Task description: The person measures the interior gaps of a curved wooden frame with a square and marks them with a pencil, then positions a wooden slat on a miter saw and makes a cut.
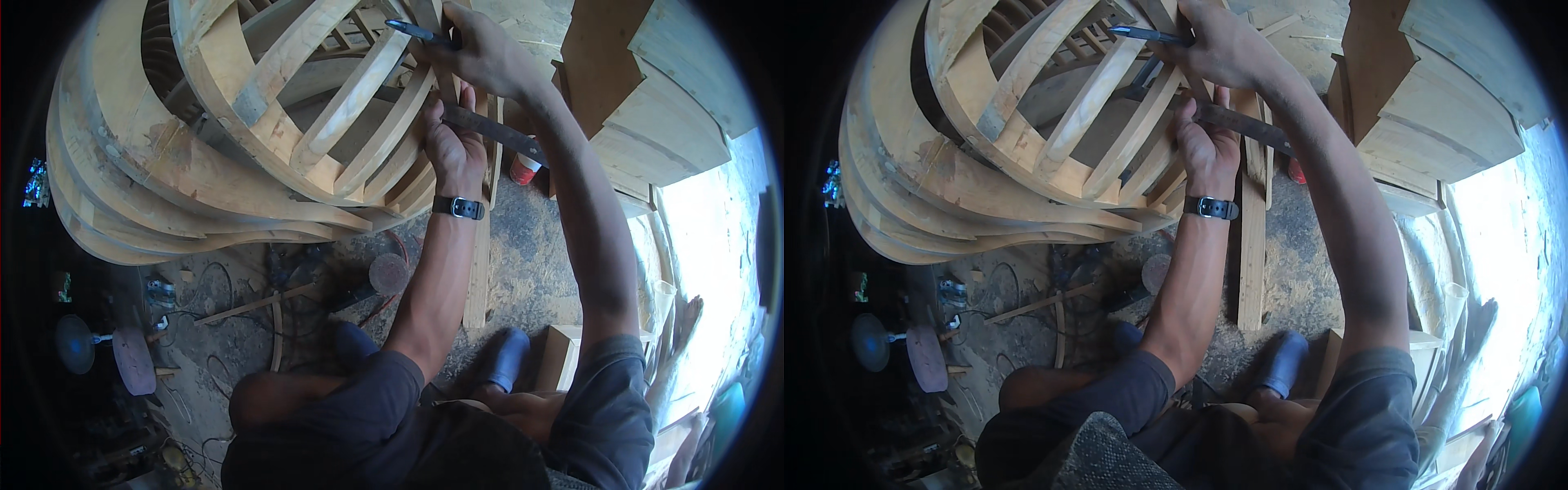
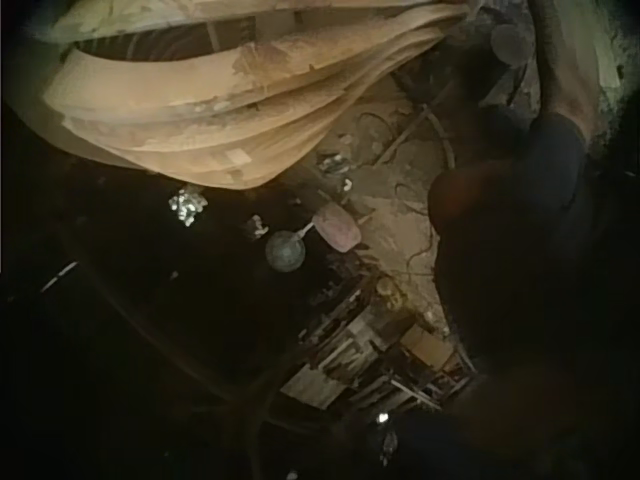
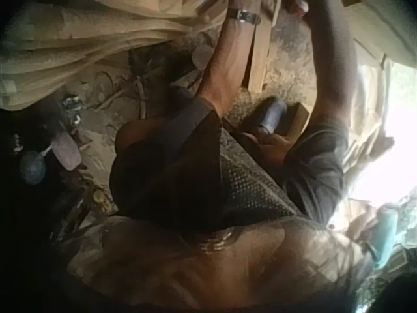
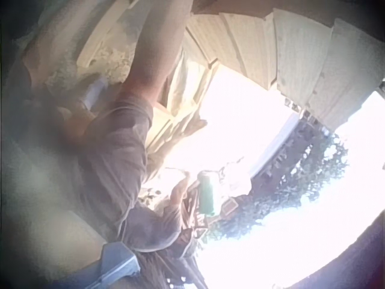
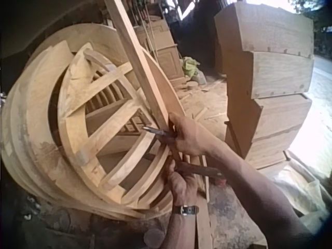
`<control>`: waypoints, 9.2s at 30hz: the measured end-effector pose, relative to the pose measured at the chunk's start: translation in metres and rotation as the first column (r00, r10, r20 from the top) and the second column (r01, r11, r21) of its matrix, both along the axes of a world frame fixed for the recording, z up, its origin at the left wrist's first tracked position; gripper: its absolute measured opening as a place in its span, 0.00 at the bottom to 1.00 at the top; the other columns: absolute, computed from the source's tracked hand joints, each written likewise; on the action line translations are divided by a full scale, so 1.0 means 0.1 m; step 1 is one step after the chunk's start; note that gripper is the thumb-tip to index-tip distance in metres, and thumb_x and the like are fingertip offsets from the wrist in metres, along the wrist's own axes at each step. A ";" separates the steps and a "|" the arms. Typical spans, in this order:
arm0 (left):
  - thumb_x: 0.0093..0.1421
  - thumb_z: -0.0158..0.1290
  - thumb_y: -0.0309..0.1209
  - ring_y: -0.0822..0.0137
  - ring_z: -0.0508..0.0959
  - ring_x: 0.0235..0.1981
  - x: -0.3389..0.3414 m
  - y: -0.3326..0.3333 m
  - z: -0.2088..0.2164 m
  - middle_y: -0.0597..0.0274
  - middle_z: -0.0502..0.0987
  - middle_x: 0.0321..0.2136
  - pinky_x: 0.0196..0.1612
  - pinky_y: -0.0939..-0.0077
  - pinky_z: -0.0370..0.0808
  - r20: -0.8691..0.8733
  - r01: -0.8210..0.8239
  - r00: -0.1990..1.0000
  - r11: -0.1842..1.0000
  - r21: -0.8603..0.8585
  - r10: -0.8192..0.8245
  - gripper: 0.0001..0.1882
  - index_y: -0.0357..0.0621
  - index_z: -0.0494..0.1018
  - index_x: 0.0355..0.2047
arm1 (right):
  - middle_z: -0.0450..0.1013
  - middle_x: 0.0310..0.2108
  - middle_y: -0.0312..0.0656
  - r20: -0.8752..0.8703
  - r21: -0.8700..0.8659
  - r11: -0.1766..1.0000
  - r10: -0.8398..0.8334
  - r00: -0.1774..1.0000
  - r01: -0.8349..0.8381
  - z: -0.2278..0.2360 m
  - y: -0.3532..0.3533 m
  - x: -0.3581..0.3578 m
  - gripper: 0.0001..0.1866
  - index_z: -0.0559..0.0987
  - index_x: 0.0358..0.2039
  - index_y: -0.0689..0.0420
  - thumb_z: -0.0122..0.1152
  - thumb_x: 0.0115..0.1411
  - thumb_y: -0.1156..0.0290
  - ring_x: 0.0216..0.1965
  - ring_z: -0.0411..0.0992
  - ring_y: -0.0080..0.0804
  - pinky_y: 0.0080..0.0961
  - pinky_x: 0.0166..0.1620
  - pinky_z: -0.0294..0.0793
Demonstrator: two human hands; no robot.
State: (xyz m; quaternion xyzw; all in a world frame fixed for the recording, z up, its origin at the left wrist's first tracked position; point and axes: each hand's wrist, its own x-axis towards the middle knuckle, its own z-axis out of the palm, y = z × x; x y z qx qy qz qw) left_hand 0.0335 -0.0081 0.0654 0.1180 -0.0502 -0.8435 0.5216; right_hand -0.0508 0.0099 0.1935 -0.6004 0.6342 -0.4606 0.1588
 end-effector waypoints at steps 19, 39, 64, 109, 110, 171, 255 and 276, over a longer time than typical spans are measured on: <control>0.65 0.52 0.32 0.58 0.78 0.53 0.00 -0.03 -0.10 0.54 0.77 0.51 0.64 0.63 0.73 -0.021 0.016 1.000 0.999 0.034 -0.015 0.17 0.36 0.71 0.51 | 0.77 0.33 0.55 -0.202 -0.096 0.993 -0.083 0.976 0.065 -0.13 -0.05 0.04 0.18 0.75 0.43 0.63 0.66 0.60 0.63 0.39 0.77 0.52 0.43 0.44 0.74; 0.69 0.44 0.31 0.54 0.79 0.52 0.02 -0.05 -0.02 0.44 0.75 0.51 0.63 0.63 0.76 -0.082 0.080 0.994 0.992 0.097 -0.072 0.20 0.28 0.65 0.55 | 0.74 0.43 0.50 -0.066 -0.096 0.993 -0.077 0.995 0.071 0.14 0.31 -0.09 0.32 0.70 0.57 0.62 0.72 0.55 0.63 0.38 0.76 0.33 0.31 0.41 0.76; 0.68 0.41 0.40 0.61 0.78 0.52 0.02 -0.04 -0.04 0.52 0.77 0.49 0.61 0.56 0.73 0.036 0.121 0.992 0.992 0.043 -0.123 0.23 0.38 0.69 0.56 | 0.76 0.42 0.50 -0.250 0.333 0.943 0.076 0.965 0.012 -0.40 0.74 -0.12 0.33 0.73 0.55 0.54 0.74 0.48 0.64 0.43 0.77 0.46 0.42 0.48 0.75; 0.72 0.38 0.34 0.54 0.78 0.51 -0.02 -0.02 0.01 0.39 0.74 0.48 0.62 0.64 0.76 0.040 0.009 0.999 1.000 0.026 -0.010 0.23 0.22 0.63 0.55 | 0.71 0.17 0.49 -0.471 -0.020 0.993 -0.114 0.874 0.119 -0.15 1.08 -0.04 0.08 0.79 0.28 0.62 0.53 0.47 0.75 0.21 0.73 0.46 0.40 0.29 0.69; 0.72 0.38 0.34 0.54 0.78 0.51 -0.02 -0.02 0.01 0.40 0.74 0.48 0.62 0.65 0.76 0.034 0.007 0.999 0.999 0.050 -0.009 0.23 0.22 0.63 0.55 | 0.72 0.18 0.49 -0.474 0.005 0.992 -0.112 0.873 0.129 -0.17 1.08 0.00 0.09 0.79 0.28 0.61 0.52 0.47 0.75 0.21 0.73 0.48 0.41 0.29 0.69; 0.70 0.38 0.38 0.62 0.68 0.64 0.00 -0.12 -0.42 0.51 0.71 0.57 0.67 0.65 0.64 0.191 0.180 0.974 0.925 -0.334 -0.121 0.26 0.32 0.65 0.61 | 0.80 0.27 0.48 -0.752 -0.024 0.954 -0.214 0.623 0.299 -0.36 0.70 0.68 0.09 0.79 0.31 0.58 0.53 0.64 0.68 0.26 0.81 0.43 0.39 0.28 0.79; 0.69 0.53 0.31 0.74 0.76 0.41 1.08 0.95 0.09 0.60 0.75 0.44 0.42 0.77 0.76 0.727 0.357 0.684 0.845 -0.397 0.053 0.25 0.35 0.65 0.63 | 0.73 0.29 0.40 0.184 -0.237 0.966 0.153 0.971 -0.107 -0.23 0.05 0.06 0.11 0.70 0.46 0.61 0.56 0.66 0.73 0.31 0.73 0.30 0.31 0.33 0.73; 0.64 0.54 0.25 0.74 0.76 0.43 1.08 0.91 0.05 0.54 0.77 0.52 0.46 0.75 0.75 0.657 0.177 0.745 0.914 -0.365 0.118 0.20 0.40 0.68 0.56 | 0.74 0.38 0.53 -0.063 -0.480 0.875 0.039 0.997 -0.065 -0.48 -0.15 -0.11 0.18 0.69 0.50 0.62 0.59 0.61 0.72 0.43 0.74 0.45 0.39 0.47 0.72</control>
